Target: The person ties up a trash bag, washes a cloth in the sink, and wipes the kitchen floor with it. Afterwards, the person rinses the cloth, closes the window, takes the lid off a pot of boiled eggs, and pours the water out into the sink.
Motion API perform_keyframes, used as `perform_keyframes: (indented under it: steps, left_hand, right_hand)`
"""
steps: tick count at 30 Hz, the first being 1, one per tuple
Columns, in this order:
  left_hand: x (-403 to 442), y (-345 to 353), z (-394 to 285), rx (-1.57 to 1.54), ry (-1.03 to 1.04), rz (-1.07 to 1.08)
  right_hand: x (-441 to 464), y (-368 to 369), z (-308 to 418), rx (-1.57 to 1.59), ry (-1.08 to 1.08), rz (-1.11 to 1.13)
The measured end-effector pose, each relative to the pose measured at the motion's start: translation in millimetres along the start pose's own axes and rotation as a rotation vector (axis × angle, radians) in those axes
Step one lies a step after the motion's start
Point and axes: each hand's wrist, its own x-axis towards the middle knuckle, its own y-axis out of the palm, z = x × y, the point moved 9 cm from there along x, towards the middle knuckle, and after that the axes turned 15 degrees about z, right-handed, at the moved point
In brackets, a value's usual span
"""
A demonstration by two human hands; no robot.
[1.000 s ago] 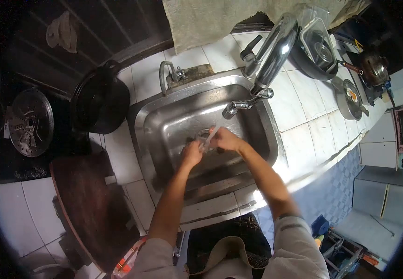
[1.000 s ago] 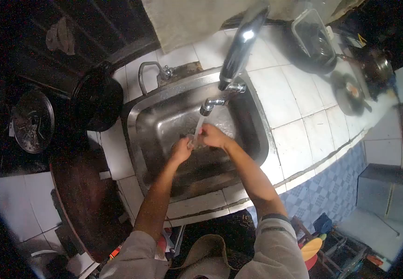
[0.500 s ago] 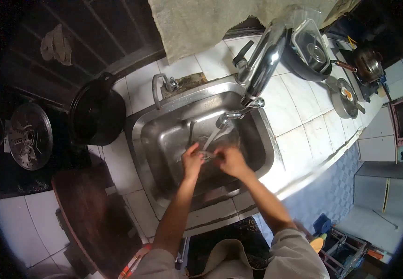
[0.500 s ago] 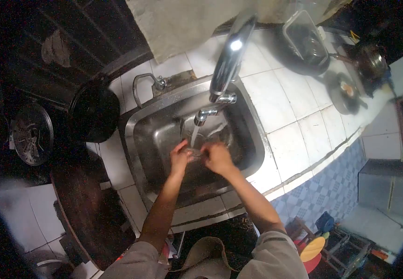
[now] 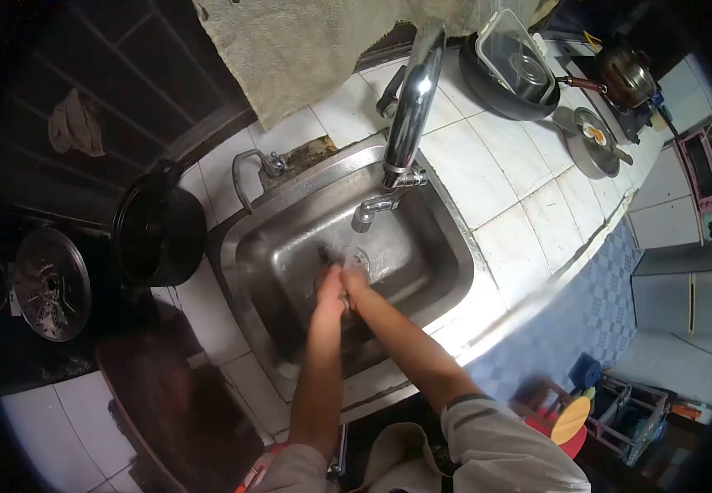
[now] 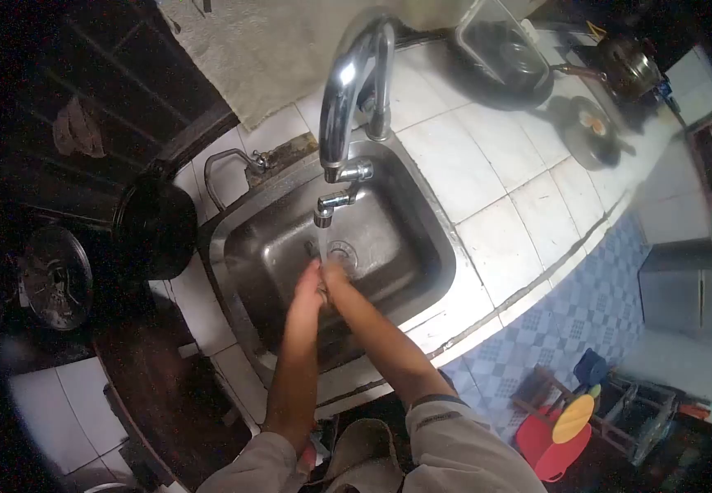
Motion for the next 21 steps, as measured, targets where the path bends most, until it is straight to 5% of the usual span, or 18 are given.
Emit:
perform_keyframes:
  steps: [1, 2, 5, 9, 11, 12, 15, 17, 18, 19, 21]
  left_hand:
    - [0.5, 0.6, -9.1, 0.212, 0.043, -0.013]
    - [-10.0, 17.4, -17.9, 0.122, 0.09, 0.053]
    - [-49.6, 45.6, -36.2, 0.299, 0.106, 0.101]
    - [-97.9, 65.4, -51.2, 0.422, 0.081, 0.083]
    - [-117.5, 75.2, -64.3, 0.414, 0.118, 0.054]
    - [-123.2, 72.8, -72.3, 0.425, 0.168, -0.002]
    - [-111.0, 68.0, -87.7, 0.498, 0.268, -0.026]
    - [-91.8, 74.0, -96.4, 0.999, 0.318, -0.051]
    - [-83.0, 69.2, -93.3, 0.996, 0.317, -0.049]
    - [-79.1, 79.7, -96.8, 1.264, 0.367, -0.063]
    - [-70.0, 92.5, -93.7, 1.531, 0.42, -0.071]
  right_hand:
    - [8.6, 36.4, -14.4, 0.665, 0.133, 0.32]
    - [9.9, 52.7, -23.7, 0.871, 0.334, 0.363]
    - [35.3, 50.0, -10.6, 1.066, 0.183, 0.503]
    - [113.4, 51.2, -66.7, 0.928, 0.041, 0.429]
    - [113.9, 13.7, -88.0, 0.627, 0.218, 0.05]
    - [109.1, 3.8, -88.8, 0.591, 0.11, -0.067]
    - [73.5, -0.5, -60.6, 0.338, 0.1, -0.086]
    - [39.7, -8.6, -25.9, 0.015, 0.186, -0.061]
    - [28.0, -11.8, -17.2, -0.221, 0.278, -0.029]
    - [25.0, -11.4, -14.9, -0.223, 0.276, -0.034]
    - [22.4, 3.1, -3.6, 0.633, -0.041, 0.004]
